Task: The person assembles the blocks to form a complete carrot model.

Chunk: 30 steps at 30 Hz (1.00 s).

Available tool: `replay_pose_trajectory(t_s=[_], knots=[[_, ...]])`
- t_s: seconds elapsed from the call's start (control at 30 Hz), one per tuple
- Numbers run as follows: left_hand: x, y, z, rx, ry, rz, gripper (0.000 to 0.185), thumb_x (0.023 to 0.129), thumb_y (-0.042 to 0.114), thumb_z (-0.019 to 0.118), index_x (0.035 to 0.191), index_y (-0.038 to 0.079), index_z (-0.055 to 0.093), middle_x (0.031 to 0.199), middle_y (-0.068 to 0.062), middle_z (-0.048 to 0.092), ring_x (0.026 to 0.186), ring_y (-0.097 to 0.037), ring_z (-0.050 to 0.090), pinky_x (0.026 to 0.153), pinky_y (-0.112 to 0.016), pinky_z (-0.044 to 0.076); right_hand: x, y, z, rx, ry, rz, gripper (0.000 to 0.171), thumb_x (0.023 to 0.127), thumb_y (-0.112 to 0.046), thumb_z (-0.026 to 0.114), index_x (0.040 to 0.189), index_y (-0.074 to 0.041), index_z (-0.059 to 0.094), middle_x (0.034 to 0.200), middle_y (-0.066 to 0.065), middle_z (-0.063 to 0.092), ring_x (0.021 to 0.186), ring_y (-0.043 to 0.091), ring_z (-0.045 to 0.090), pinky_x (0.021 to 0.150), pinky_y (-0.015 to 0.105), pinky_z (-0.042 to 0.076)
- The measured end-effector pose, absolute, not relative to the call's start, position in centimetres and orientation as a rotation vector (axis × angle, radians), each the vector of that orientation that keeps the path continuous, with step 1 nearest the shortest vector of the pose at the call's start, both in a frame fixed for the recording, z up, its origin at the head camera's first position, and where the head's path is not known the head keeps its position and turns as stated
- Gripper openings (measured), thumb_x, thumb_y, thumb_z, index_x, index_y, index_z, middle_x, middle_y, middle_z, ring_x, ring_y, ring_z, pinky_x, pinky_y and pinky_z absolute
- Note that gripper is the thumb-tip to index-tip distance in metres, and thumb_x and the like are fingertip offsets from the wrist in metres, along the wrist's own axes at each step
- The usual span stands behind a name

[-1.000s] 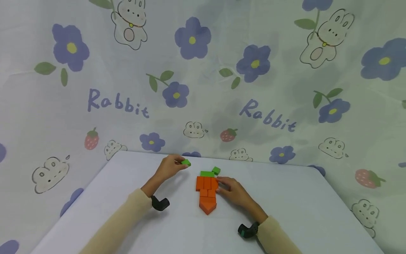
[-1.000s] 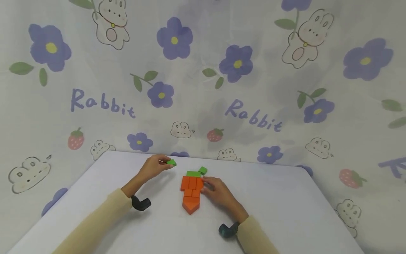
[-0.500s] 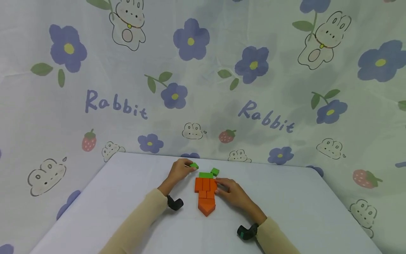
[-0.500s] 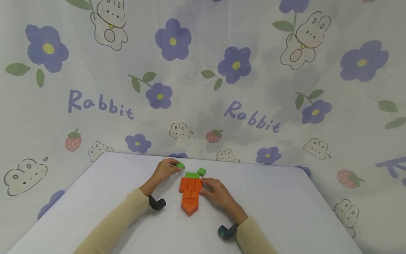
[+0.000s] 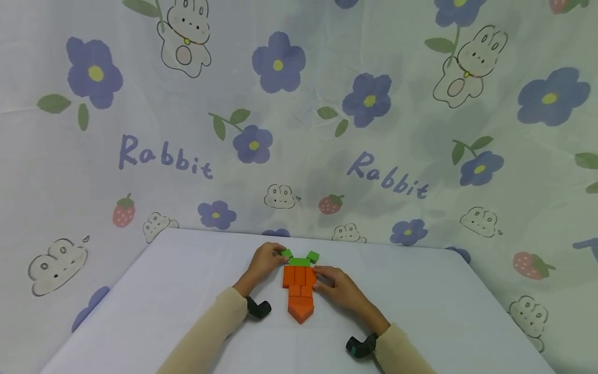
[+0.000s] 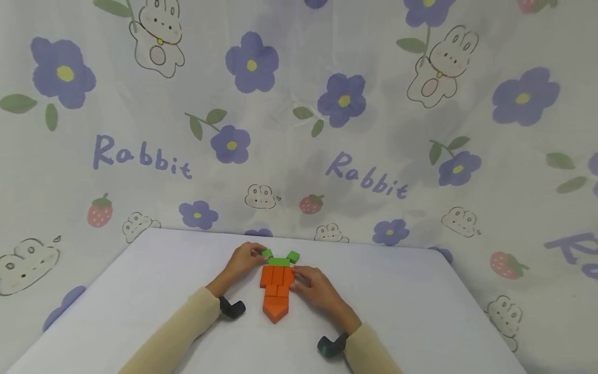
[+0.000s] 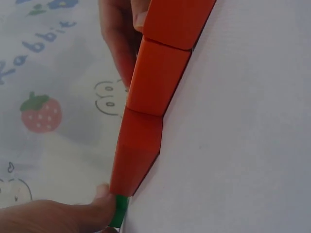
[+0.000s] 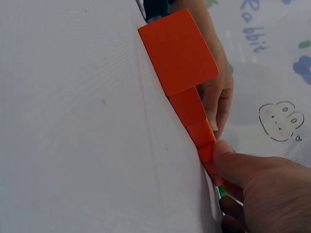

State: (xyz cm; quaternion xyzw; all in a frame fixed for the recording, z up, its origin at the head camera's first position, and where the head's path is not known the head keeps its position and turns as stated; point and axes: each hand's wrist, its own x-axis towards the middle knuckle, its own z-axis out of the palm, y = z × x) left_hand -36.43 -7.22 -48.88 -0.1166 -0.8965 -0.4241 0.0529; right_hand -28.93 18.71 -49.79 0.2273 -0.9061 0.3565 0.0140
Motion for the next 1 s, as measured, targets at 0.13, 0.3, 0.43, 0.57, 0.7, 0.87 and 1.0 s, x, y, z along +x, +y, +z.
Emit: replay_pose_trajectory(t_s=[0.13, 0.3, 0.43, 0.57, 0.7, 0.87, 1.0], knots=[[-36.17, -7.74, -49.17, -0.38, -2.73, -1.282, 0.039, 0.086, 0.019, 0.079, 0.121, 0.005, 0.071, 0.105, -0.009, 0.066, 0.097, -0.023, 0.062, 0.086, -0.041, 0.053, -28.84, 18.46, -49.94, 0.695, -2.834, 1.1, 0.052, 0.093, -0.039, 0.07, 0.14, -0.022, 0.059, 0.143, 0.0, 0.059, 0.135, 0.027, 0.053, 0.107, 0.048, 0.047], [-35.95, -8.07, -49.41, -0.368, -2.74, -1.325, 0.04, 0.087, 0.019, 0.078, 0.123, 0.007, 0.069, 0.108, -0.008, 0.066, 0.097, -0.021, 0.061, 0.087, -0.04, 0.053, -28.75, 18.43, -50.03, 0.69, -2.845, 1.073, 0.052, 0.093, -0.039, 0.069, 0.14, -0.022, 0.058, 0.143, 0.0, 0.059, 0.134, 0.026, 0.053, 0.106, 0.047, 0.047], [-35.68, -8.09, -49.45, -0.36, -2.741, -1.324, 0.034, 0.088, 0.018, 0.077, 0.119, 0.008, 0.071, 0.106, -0.007, 0.066, 0.095, -0.019, 0.059, 0.084, -0.037, 0.053, -28.63, 18.43, -50.0, 0.695, -2.84, 1.096, 0.052, 0.093, -0.039, 0.069, 0.14, -0.021, 0.058, 0.143, 0.0, 0.059, 0.135, 0.027, 0.053, 0.107, 0.048, 0.046], [-35.48, -8.05, -49.24, -0.369, -2.732, -1.306, 0.031, 0.089, 0.018, 0.076, 0.118, 0.007, 0.071, 0.105, -0.007, 0.066, 0.094, -0.018, 0.058, 0.084, -0.036, 0.052, -28.55, 18.44, -49.85, 0.687, -2.839, 1.111, 0.051, 0.093, -0.039, 0.069, 0.14, -0.022, 0.058, 0.144, 0.0, 0.058, 0.135, 0.026, 0.052, 0.108, 0.049, 0.046], [-35.52, -7.99, -49.06, -0.397, -2.724, -1.286, 0.031, 0.089, 0.016, 0.075, 0.118, 0.006, 0.071, 0.104, -0.007, 0.066, 0.094, -0.019, 0.058, 0.085, -0.037, 0.052, -28.51, 18.53, -49.58, 0.683, -2.832, 1.11, 0.051, 0.093, -0.038, 0.07, 0.14, -0.023, 0.058, 0.144, 0.0, 0.058, 0.136, 0.027, 0.052, 0.108, 0.049, 0.046], [-35.69, -7.92, -49.17, -0.424, -2.714, -1.276, 0.031, 0.09, 0.015, 0.074, 0.119, 0.006, 0.071, 0.105, -0.008, 0.066, 0.095, -0.019, 0.059, 0.088, -0.038, 0.053, -28.68, 18.64, -49.51, 0.676, -2.833, 1.118, 0.051, 0.093, -0.038, 0.07, 0.14, -0.022, 0.058, 0.144, 0.0, 0.058, 0.135, 0.027, 0.052, 0.106, 0.049, 0.047], [-35.64, -7.95, -49.22, -0.421, -2.714, -1.281, 0.031, 0.09, 0.015, 0.073, 0.12, 0.005, 0.071, 0.105, -0.008, 0.066, 0.096, -0.019, 0.06, 0.089, -0.039, 0.054, -28.75, 18.61, -49.55, 0.688, -2.832, 1.133, 0.052, 0.093, -0.038, 0.07, 0.141, -0.021, 0.058, 0.144, 0.001, 0.058, 0.135, 0.028, 0.052, 0.106, 0.049, 0.047]])
